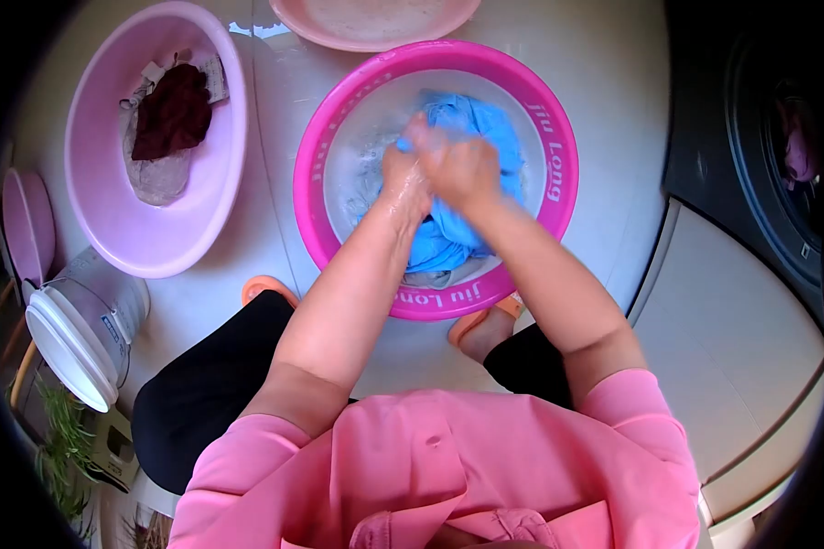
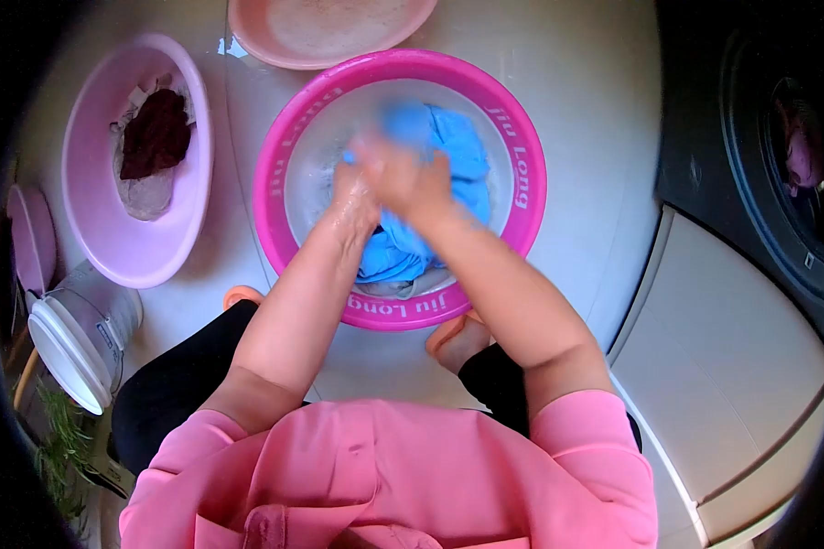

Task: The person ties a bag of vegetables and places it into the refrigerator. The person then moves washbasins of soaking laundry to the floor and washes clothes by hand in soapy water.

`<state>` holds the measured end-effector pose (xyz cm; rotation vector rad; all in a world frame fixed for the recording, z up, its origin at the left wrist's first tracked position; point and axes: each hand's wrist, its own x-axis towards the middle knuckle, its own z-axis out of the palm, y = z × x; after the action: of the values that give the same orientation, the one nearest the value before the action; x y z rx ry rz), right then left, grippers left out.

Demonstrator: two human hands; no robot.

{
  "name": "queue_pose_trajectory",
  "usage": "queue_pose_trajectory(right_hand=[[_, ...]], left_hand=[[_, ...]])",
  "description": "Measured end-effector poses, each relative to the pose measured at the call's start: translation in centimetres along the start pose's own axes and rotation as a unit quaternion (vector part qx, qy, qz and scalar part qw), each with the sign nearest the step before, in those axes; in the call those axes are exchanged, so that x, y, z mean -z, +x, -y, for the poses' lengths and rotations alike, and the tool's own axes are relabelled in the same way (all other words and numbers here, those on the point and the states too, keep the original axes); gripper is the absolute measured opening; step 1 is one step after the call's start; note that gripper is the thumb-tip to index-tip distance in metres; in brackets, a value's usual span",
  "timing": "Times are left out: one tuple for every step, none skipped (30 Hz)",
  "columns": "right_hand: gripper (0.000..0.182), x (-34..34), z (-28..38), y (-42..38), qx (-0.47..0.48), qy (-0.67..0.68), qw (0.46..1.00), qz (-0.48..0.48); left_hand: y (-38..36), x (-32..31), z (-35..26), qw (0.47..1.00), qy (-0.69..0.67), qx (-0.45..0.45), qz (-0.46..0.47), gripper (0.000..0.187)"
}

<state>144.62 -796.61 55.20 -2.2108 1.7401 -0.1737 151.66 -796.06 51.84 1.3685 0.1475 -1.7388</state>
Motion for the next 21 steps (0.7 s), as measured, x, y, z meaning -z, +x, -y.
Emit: queue_pose_trajectory(right_hand=[[0.035,-0.3,-1.3,1.3,-0.049,-0.026,0.996,-0.07],[0.037,-0.2,-2.1,1.9,-0.139,0.073,0.987,-0.028],[0.037,0.2,-0.9,0.9,-0.14,0.072,0.987,-0.033],[0.037,0.4,1.2,-0.8,-0.043,-0.017,0.999,-0.023],[0.037,0.5,1.6,-1.6,0.0,-0.061,0.998,-0.014],[0.037,0.6,2.0,-2.3,0.044,-0.105,0.993,-0.008],[0.035,0.6,1.3,-2.2,0.029,-0.12,0.992,-0.017],[0.032,0.6,0.4,-1.8,0.017,-0.135,0.99,-0.025],[0.03,0.8,-0.4,-0.7,0.01,-0.15,0.988,-0.039],[0.026,1.3,-1.5,0.9,-0.133,-0.008,0.989,-0.066],[0.026,1.0,-0.9,-0.2,-0.132,-0.006,0.989,-0.066],[0.027,1.7,1.4,-1.5,-0.036,0.009,0.993,-0.109],[0.029,2.0,3.0,-2.4,0.058,0.022,0.987,-0.151],[0.033,1.8,3.7,-2.9,0.051,0.097,0.985,-0.133],[0.033,1.4,2.7,-3.1,0.048,0.096,0.985,-0.134],[0.033,0.7,0.6,-2.4,0.031,-0.01,0.993,-0.118],[0.033,0.6,-1.8,-1.3,0.013,-0.12,0.987,-0.103],[0.031,2.2,-3.6,0.0,-0.054,-0.057,0.994,-0.075],[0.03,3.6,-4.7,0.8,-0.121,0.01,0.992,-0.043],[0.032,3.4,-5.8,0.9,-0.131,0.048,0.988,-0.07],[0.034,3.2,-6.6,1.1,-0.136,0.083,0.983,-0.095]], left_hand=[[-1.5,-0.5,-1.2,1.0,0.001,0.002,0.001,0.04],[-2.5,-1.0,-2.0,0.998,0.039,0.055,0.019,0.036],[-2.8,-1.2,-2.4,0.991,0.077,0.105,0.038,0.032],[-0.2,0.5,-1.2,0.991,0.076,0.099,0.042,0.032],[4.1,3.9,1.6,0.963,-0.076,0.131,0.225,0.028],[3.8,4.0,2.3,0.927,-0.154,0.144,0.31,0.027],[3.5,4.2,2.9,0.877,-0.223,0.167,0.392,0.025],[-1.0,0.9,1.1,0.939,-0.19,0.136,0.251,0.023],[-3.2,-1.1,-0.3,0.978,-0.15,0.095,0.108,0.021],[-2.6,-0.9,-0.1,0.978,-0.15,0.091,0.113,0.021],[-1.7,0.3,0.8,0.979,-0.114,0.083,0.146,0.024],[-0.6,1.4,1.7,0.978,-0.079,0.075,0.177,0.029],[0.6,2.4,3.0,0.978,-0.08,0.074,0.178,0.029],[1.7,3.5,4.4,0.926,-0.207,0.065,0.307,0.032],[1.2,3.1,4.0,0.889,-0.269,0.055,0.368,0.033],[0.5,2.7,3.6,0.842,-0.326,0.053,0.428,0.035],[-2.1,-0.2,1.1,0.919,-0.222,0.09,0.312,0.037],[-3.8,-1.7,-0.1,0.968,-0.113,0.127,0.183,0.039],[-4.0,-1.4,0.1,0.969,-0.11,0.131,0.181,0.039],[-3.5,-1.5,0.0,0.966,-0.122,0.124,0.189,0.042],[-2.7,-1.8,0.0,0.964,-0.138,0.115,0.198,0.045]])
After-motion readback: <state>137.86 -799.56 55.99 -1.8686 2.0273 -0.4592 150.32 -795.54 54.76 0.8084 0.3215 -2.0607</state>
